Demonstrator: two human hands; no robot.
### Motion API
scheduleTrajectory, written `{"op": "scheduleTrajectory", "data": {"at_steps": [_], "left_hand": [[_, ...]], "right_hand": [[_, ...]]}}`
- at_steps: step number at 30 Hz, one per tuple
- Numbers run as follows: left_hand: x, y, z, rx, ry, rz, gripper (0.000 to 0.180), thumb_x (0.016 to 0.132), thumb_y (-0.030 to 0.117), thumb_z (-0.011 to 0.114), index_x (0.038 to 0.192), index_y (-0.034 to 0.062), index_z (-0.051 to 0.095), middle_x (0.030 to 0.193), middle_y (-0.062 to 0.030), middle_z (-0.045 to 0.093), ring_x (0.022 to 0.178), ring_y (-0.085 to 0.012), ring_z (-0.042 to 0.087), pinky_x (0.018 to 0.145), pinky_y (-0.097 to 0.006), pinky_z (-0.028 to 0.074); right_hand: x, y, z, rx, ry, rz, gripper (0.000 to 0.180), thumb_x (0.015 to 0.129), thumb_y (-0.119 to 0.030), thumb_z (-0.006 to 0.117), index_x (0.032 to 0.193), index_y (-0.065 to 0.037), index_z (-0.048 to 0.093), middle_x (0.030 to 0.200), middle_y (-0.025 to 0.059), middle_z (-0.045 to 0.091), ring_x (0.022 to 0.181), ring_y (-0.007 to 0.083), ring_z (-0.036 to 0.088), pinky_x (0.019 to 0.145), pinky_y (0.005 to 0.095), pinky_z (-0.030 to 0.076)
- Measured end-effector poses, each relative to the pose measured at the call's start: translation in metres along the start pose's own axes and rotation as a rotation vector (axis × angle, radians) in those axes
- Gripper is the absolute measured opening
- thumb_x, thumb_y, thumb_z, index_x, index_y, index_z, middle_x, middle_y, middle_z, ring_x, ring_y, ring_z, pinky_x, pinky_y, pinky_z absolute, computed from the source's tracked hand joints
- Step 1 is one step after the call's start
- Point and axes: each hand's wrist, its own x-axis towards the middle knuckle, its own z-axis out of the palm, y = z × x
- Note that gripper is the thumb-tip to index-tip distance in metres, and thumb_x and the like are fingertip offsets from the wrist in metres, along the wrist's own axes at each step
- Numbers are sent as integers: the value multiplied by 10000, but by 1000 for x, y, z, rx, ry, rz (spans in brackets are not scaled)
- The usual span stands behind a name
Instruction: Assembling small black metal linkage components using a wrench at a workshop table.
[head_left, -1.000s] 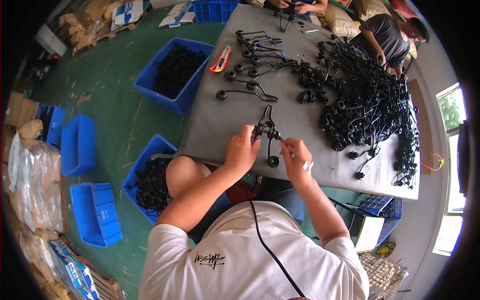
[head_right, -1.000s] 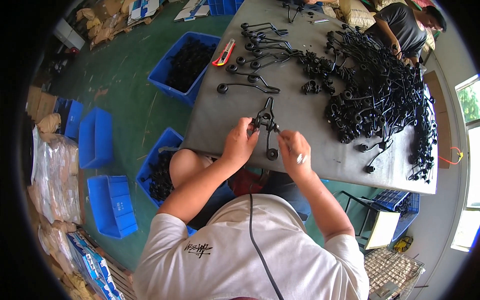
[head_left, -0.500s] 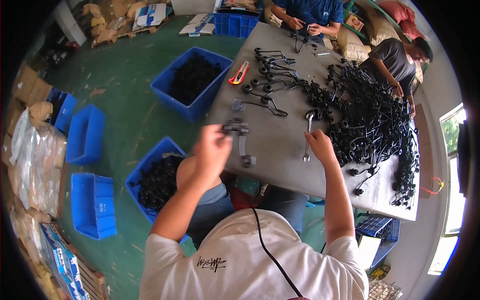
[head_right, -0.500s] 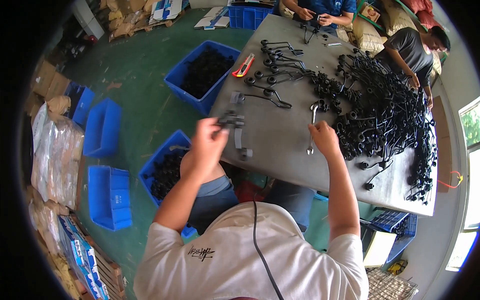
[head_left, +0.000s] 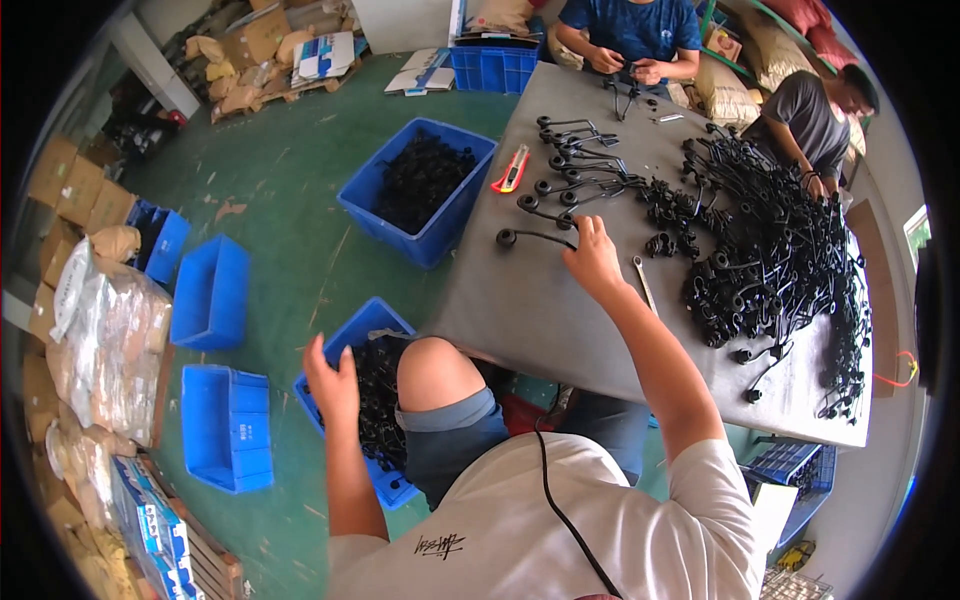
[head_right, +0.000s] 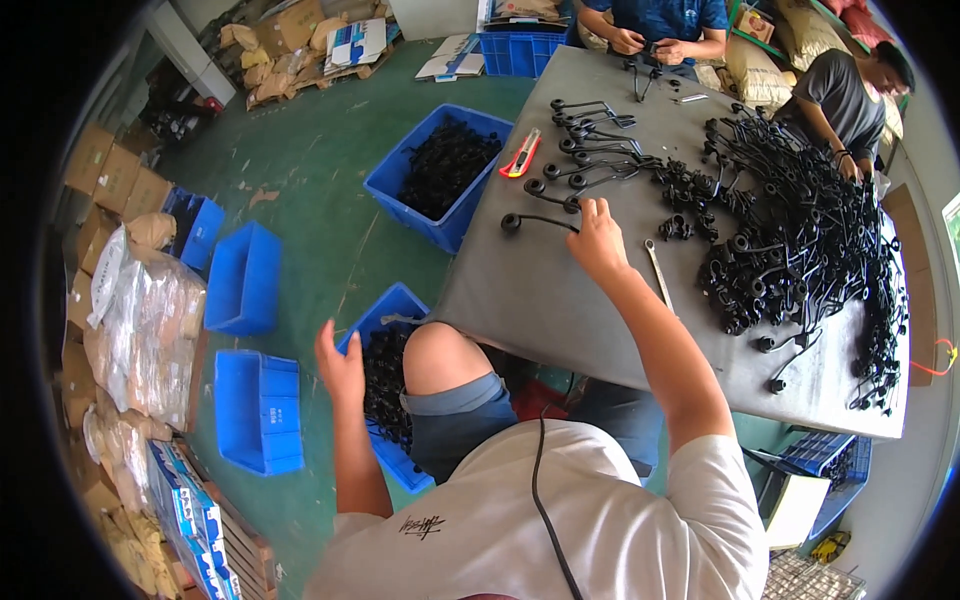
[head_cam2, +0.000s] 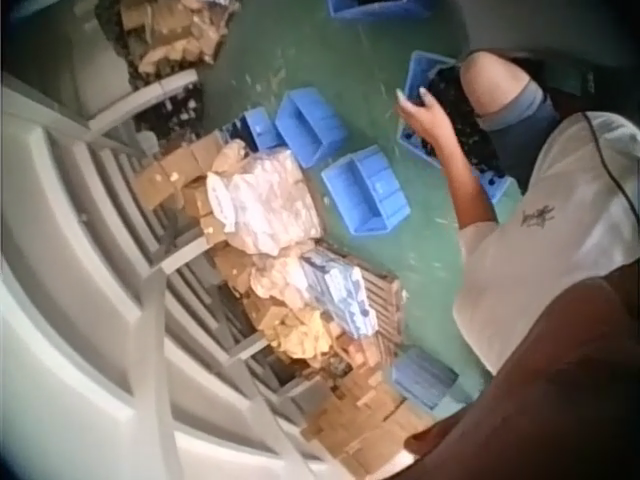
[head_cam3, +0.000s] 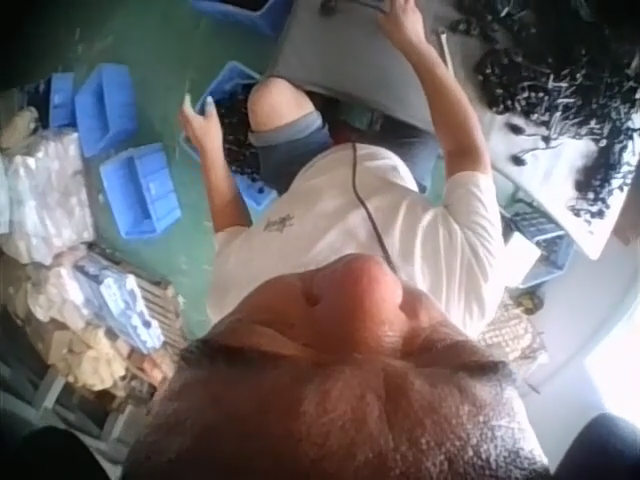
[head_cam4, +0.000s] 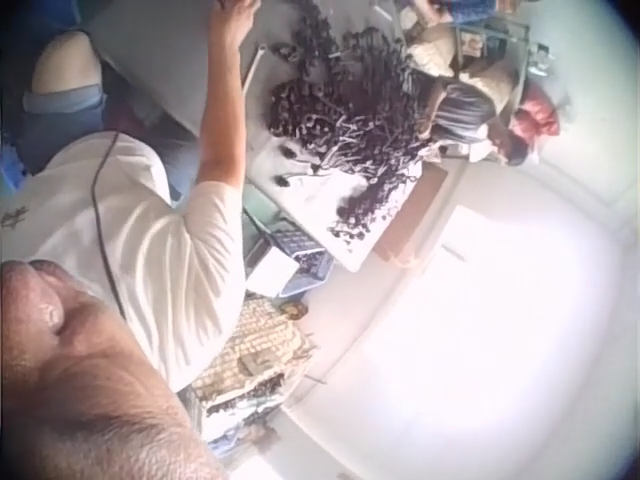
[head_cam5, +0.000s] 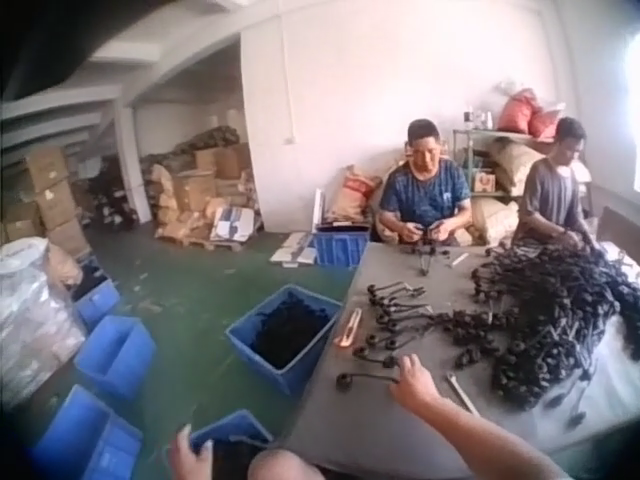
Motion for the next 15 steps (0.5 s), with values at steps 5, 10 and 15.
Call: {"op": "scheduleTrajectory", "data": {"at_steps": [5,10,15], "left_hand": [[20,153,21,-471,-84,501,509,783,35,752,1261,25,579,1264,-155,618,1115,-342,603,964,-412,477],[21,217,121,-367,-732,314,679,838,363,763,1356,-2,521,1145,-191,665,1040,-318,656,913,-403,524],[8,247,162,-363,-970,230,728,816,372,762,1332,-65,493,1067,-202,697,1014,-332,676,903,-397,521]], "right_hand": [[-35,-7,-40,-12,-26,-350,483,772,8,593,1248,-44,531,1199,184,538,1097,390,574,936,469,492],[-52,-5,-39,76,-28,-606,469,818,75,539,1262,-73,565,1239,153,567,1126,350,575,969,444,481],[-119,46,-68,-393,151,-38,439,860,-182,666,1264,-61,545,1051,123,560,1015,316,580,860,438,470]]}}
